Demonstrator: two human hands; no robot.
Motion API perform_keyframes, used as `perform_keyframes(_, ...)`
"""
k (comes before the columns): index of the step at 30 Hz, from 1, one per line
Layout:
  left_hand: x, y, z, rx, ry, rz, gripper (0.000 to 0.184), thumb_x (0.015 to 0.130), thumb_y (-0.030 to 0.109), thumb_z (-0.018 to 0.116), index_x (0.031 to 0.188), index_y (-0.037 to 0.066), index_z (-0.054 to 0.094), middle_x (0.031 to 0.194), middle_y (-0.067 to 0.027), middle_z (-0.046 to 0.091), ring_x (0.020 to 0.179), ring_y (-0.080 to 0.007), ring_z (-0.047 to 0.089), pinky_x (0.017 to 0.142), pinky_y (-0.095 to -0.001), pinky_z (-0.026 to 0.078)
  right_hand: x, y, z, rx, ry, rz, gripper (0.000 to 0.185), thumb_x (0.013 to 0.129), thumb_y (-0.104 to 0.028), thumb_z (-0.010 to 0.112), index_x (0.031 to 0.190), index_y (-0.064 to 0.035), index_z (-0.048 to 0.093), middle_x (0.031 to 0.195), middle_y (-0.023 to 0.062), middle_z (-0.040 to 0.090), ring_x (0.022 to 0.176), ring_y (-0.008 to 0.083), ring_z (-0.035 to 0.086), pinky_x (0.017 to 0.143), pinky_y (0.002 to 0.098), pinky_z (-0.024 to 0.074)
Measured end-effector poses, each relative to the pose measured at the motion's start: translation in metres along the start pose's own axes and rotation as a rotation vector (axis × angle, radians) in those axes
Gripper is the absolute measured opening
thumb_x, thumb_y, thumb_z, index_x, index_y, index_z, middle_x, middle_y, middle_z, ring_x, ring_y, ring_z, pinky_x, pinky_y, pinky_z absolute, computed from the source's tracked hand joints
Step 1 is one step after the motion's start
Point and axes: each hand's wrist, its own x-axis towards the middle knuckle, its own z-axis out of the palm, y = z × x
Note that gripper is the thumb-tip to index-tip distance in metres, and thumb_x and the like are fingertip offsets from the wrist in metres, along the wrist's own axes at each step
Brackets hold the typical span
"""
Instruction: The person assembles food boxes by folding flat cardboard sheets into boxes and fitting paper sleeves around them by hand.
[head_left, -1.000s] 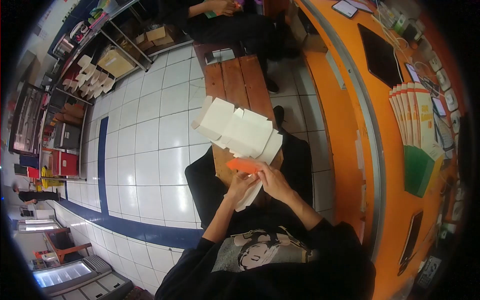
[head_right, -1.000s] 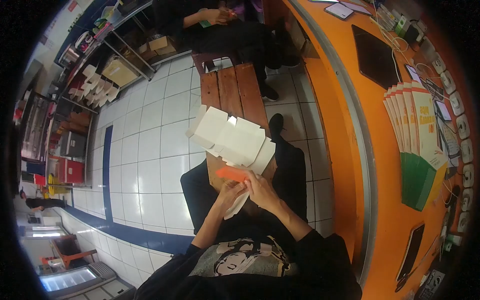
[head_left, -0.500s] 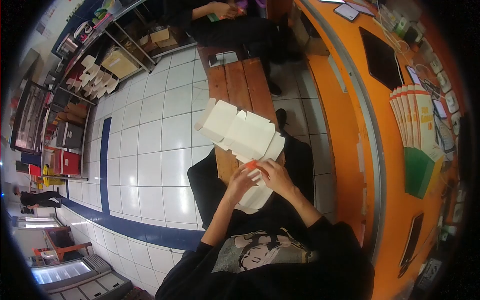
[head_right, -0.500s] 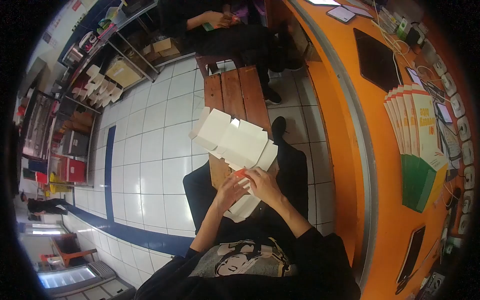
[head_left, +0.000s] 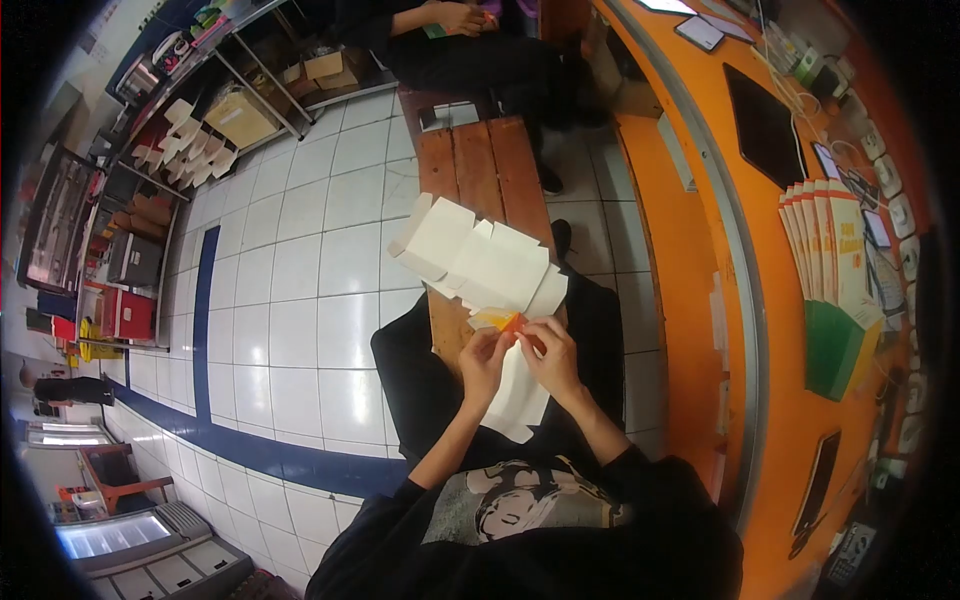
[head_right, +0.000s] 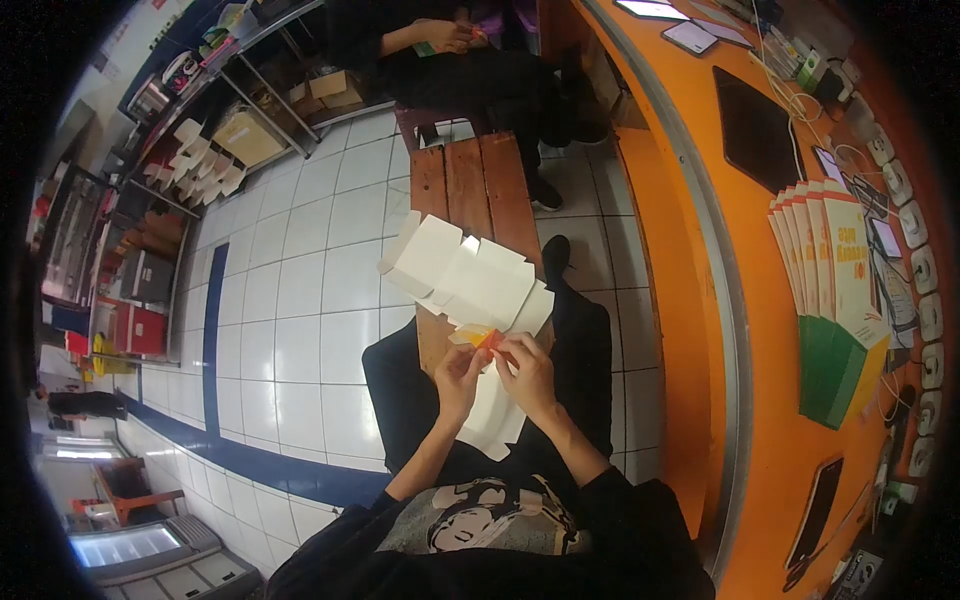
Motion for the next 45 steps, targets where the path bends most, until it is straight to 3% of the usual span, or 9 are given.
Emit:
perform_keyframes(12,-0.004,0.026,0.005,-0.054,0.024,0.123,0.008,0.083,-0.002,0.062,0.091,-0.005,0.061,0.084,-0.0075,0.065,0.079,-0.0138,0.062,0.076,-0.0252,0.049,0.009,-0.026,-0.003,0.221,0.161,0.085,0.009,0.072,0.000,0.069,0.075,-0.0008,0.060,0.086,0.0092,0.062,0.078,0.0218,0.063,0.066,0.0289,0.0494)
perform_keyframes(21,0.001,0.043,0.003,-0.168,0.029,0.100,0.016,0.082,-0.001,0.064,0.097,-0.002,0.060,0.089,-0.0088,0.066,0.084,-0.0144,0.064,0.076,-0.0250,0.049,0.017,-0.031,-0.015,0.250,0.016,-0.119,0.012,0.077,0.001,0.064,0.088,0.0031,0.062,0.093,0.0120,0.063,0.081,0.0261,0.064,0.070,0.0295,0.0507)
perform_keyframes(27,0.000,0.053,0.001,-0.145,0.058,0.193,0.030,0.083,-0.002,0.063,0.111,-0.002,0.052,0.108,-0.0101,0.058,0.091,-0.0202,0.062,0.083,-0.0281,0.049,0.010,-0.042,-0.014,0.296,-0.157,-0.068,0.015,0.079,-0.006,0.062,0.093,-0.0007,0.063,0.111,0.0154,0.056,0.109,0.0301,0.053,0.090,0.0367,0.0431)
perform_keyframes(31,-0.003,0.061,-0.009,0.053,-0.019,0.191,0.021,0.084,-0.002,0.062,0.104,-0.002,0.056,0.096,-0.0068,0.059,0.087,-0.0149,0.061,0.078,-0.0238,0.047,0.016,-0.035,-0.019,0.305,-0.013,-0.064,0.028,0.078,-0.009,0.063,0.104,-0.0008,0.060,0.113,0.0172,0.053,0.111,0.0324,0.050,0.095,0.0387,0.0391)
perform_keyframes(34,-0.007,0.072,-0.015,0.189,-0.109,0.286,0.012,0.085,-0.006,0.055,0.097,-0.003,0.057,0.092,-0.0086,0.059,0.084,-0.0145,0.059,0.074,-0.0249,0.045,0.028,-0.032,-0.024,0.874,0.144,0.286,0.056,0.081,-0.019,0.065,0.128,0.0012,0.043,0.124,0.0143,0.047,0.119,0.0247,0.043,0.101,0.0363,0.0322)
perform_keyframes(38,-0.018,0.085,-0.012,0.191,-0.306,0.383,0.007,0.086,-0.002,0.048,0.093,-0.001,0.050,0.083,-0.0087,0.051,0.076,-0.0184,0.050,0.070,-0.0281,0.040,0.026,-0.018,-0.031,1.108,-0.154,0.423,0.054,0.087,-0.022,0.058,0.132,0.0014,0.040,0.126,0.0115,0.047,0.120,0.0206,0.041,0.102,0.0328,0.0304)
perform_keyframes(40,-0.019,0.074,-0.006,0.095,-0.150,0.521,0.011,0.086,0.005,0.052,0.093,0.000,0.046,0.084,-0.0078,0.046,0.077,-0.0163,0.044,0.071,-0.0257,0.036,0.016,-0.021,-0.014,1.015,-0.168,0.391,0.051,0.088,-0.023,0.055,0.132,0.0009,0.042,0.124,0.0100,0.048,0.119,0.0196,0.042,0.101,0.0321,0.0309)
perform_keyframes(43,-0.022,0.072,-0.001,0.149,0.062,0.429,0.023,0.083,0.009,0.056,0.098,0.001,0.040,0.082,-0.0060,0.040,0.076,-0.0143,0.038,0.071,-0.0261,0.033,-0.006,-0.013,0.011,0.612,-0.093,0.270,0.056,0.090,-0.030,0.052,0.135,-0.0010,0.038,0.126,0.0105,0.045,0.122,0.0208,0.038,0.104,0.0333,0.0271)
perform_keyframes(45,-0.023,0.074,-0.003,0.082,0.167,0.384,0.026,0.082,0.008,0.056,0.099,0.002,0.038,0.081,-0.0052,0.038,0.076,-0.0139,0.037,0.071,-0.0264,0.033,-0.001,-0.029,0.009,0.922,0.009,0.355,0.058,0.091,-0.034,0.049,0.138,-0.0029,0.034,0.128,0.0112,0.042,0.123,0.0218,0.037,0.105,0.0340,0.0256)
